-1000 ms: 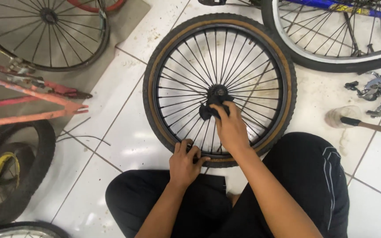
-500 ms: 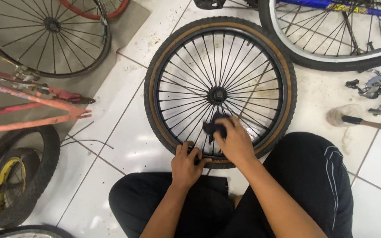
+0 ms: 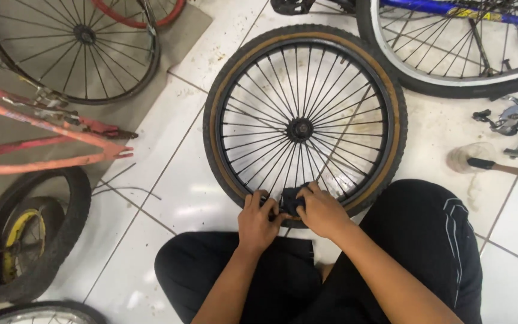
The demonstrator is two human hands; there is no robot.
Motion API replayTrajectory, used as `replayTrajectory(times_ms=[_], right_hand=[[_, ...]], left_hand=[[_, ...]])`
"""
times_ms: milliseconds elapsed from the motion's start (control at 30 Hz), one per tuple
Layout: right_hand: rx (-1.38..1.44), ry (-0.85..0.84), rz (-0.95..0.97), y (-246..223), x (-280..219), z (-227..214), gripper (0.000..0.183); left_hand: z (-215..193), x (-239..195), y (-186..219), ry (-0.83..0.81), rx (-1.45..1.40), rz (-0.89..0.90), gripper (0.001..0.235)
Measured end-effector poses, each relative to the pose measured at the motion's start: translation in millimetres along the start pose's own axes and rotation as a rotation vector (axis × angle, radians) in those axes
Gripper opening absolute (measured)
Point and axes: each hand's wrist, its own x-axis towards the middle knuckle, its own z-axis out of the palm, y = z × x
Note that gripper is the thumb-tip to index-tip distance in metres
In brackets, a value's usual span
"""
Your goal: The person cleans the hub and spokes of a bicycle wheel using a cloth.
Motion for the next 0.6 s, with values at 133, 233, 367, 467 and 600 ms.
replayTrajectory(times_ms=[133,233,367,467,600], right_hand=[[0.233,0.011,0.106,-31,0,-70,0.037],[0.388,0.309,0.088,-48,13,-92,0.034],[0.276,0.383,-0.031,-34,39,-81,0.028],[0.177,0.297,-0.028,-39,27,-83,0.028],[0.038,0.062,-0.057,-30,13,-58,0.033]], left_hand=[[-7,2,4,-0.013,-0.028,-0.012,0.04],[-1,0,0,-0.001,-0.017,0.005,0.041],[2,1,-3,-0.013,-0.015,0.04,0.04],[7,-1,-5,-0.009,-0.012,0.026,0.04],[0,2,-3,-0.039,0.007,0.027,0.04]])
